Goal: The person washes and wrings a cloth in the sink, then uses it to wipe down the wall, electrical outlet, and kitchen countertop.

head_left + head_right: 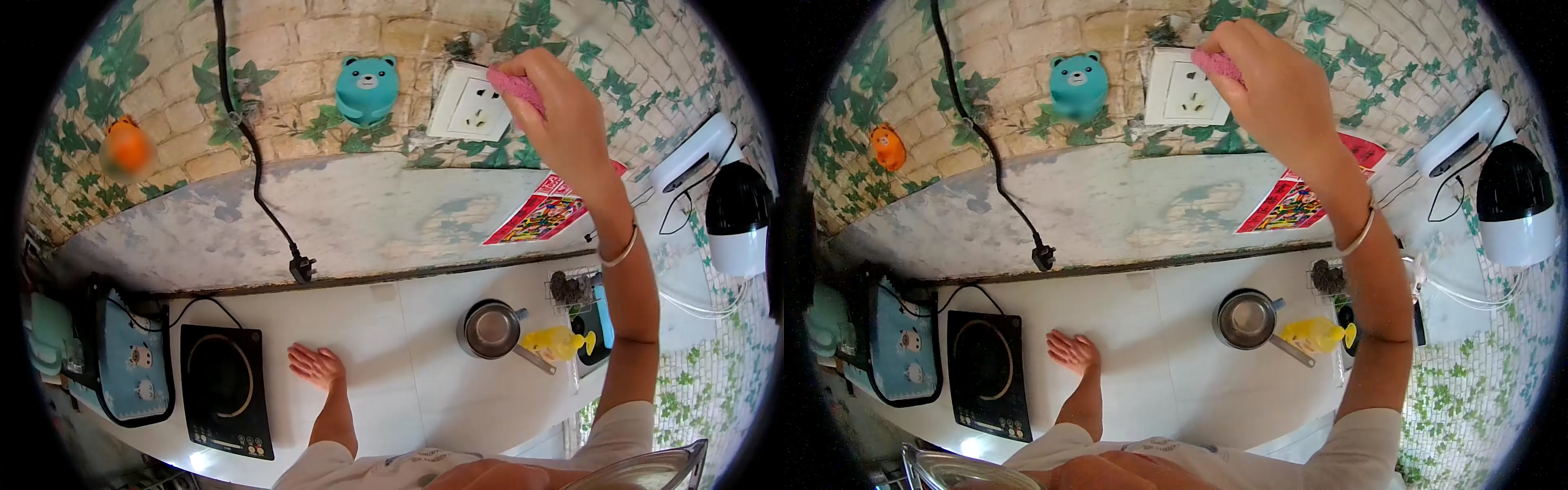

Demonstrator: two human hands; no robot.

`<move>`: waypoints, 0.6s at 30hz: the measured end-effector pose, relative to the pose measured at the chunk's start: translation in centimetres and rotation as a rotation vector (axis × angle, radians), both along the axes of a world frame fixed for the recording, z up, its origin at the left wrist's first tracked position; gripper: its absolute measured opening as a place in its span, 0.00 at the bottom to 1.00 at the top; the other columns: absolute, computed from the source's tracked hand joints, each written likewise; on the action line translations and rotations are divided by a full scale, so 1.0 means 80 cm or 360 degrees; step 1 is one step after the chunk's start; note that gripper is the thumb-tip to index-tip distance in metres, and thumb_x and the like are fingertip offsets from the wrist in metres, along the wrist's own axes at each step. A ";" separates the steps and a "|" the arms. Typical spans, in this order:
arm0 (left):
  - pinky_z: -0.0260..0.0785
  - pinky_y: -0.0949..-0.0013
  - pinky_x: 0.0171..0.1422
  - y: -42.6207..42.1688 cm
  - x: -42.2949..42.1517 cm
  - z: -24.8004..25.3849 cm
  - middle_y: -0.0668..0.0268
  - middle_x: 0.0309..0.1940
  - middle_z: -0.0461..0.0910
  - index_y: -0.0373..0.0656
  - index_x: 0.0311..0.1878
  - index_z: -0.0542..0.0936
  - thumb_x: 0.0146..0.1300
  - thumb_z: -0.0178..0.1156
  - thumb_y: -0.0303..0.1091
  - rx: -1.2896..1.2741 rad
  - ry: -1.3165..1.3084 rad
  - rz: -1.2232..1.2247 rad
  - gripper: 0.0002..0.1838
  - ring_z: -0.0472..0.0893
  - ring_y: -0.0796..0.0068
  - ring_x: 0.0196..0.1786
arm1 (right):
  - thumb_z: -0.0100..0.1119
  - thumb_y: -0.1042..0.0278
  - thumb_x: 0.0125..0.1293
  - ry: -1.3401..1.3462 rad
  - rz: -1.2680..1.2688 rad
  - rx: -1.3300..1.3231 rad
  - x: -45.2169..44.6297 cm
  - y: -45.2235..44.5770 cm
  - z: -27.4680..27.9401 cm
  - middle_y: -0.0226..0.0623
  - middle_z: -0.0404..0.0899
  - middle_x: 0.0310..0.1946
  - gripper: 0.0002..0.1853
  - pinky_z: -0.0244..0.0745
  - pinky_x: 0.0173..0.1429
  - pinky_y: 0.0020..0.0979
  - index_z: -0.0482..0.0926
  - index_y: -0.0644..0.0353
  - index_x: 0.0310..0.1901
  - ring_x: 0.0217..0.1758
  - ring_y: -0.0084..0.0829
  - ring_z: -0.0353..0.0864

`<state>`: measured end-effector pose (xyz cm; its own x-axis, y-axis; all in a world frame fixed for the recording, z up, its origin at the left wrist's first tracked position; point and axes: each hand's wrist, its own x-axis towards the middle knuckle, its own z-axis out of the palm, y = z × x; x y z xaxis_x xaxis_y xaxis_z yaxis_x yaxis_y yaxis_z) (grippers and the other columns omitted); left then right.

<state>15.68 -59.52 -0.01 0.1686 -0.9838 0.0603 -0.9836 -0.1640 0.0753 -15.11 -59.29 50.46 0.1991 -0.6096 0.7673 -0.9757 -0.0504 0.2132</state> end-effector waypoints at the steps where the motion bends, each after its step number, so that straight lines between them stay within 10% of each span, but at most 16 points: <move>1: 0.36 0.55 0.73 -0.001 0.001 0.000 0.54 0.69 0.47 0.36 0.68 0.51 0.62 0.37 0.43 0.0002 0.0002 0.0009 0.33 0.48 0.58 0.71 | 0.59 0.64 0.55 0.0043 0.0001 -0.0124 0.005 -0.006 -0.006 0.31 0.74 0.28 0.05 0.70 0.30 0.32 0.75 0.53 0.32 0.30 0.36 0.76; 18: 0.37 0.54 0.72 -0.010 -0.003 0.001 0.54 0.69 0.49 0.35 0.67 0.53 0.61 0.38 0.42 -0.0073 0.0011 -0.0003 0.33 0.50 0.58 0.70 | 0.58 0.71 0.45 0.0536 0.0415 -0.0394 0.085 -0.103 -0.030 0.29 0.69 0.26 0.07 0.70 0.32 0.31 0.74 0.52 0.30 0.30 0.32 0.72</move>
<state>15.42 -60.29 0.07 0.1674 -0.9804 0.1040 -0.9833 -0.1585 0.0892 -8.28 -67.56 48.06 0.5826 -0.3139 0.7497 -0.8123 -0.1917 0.5509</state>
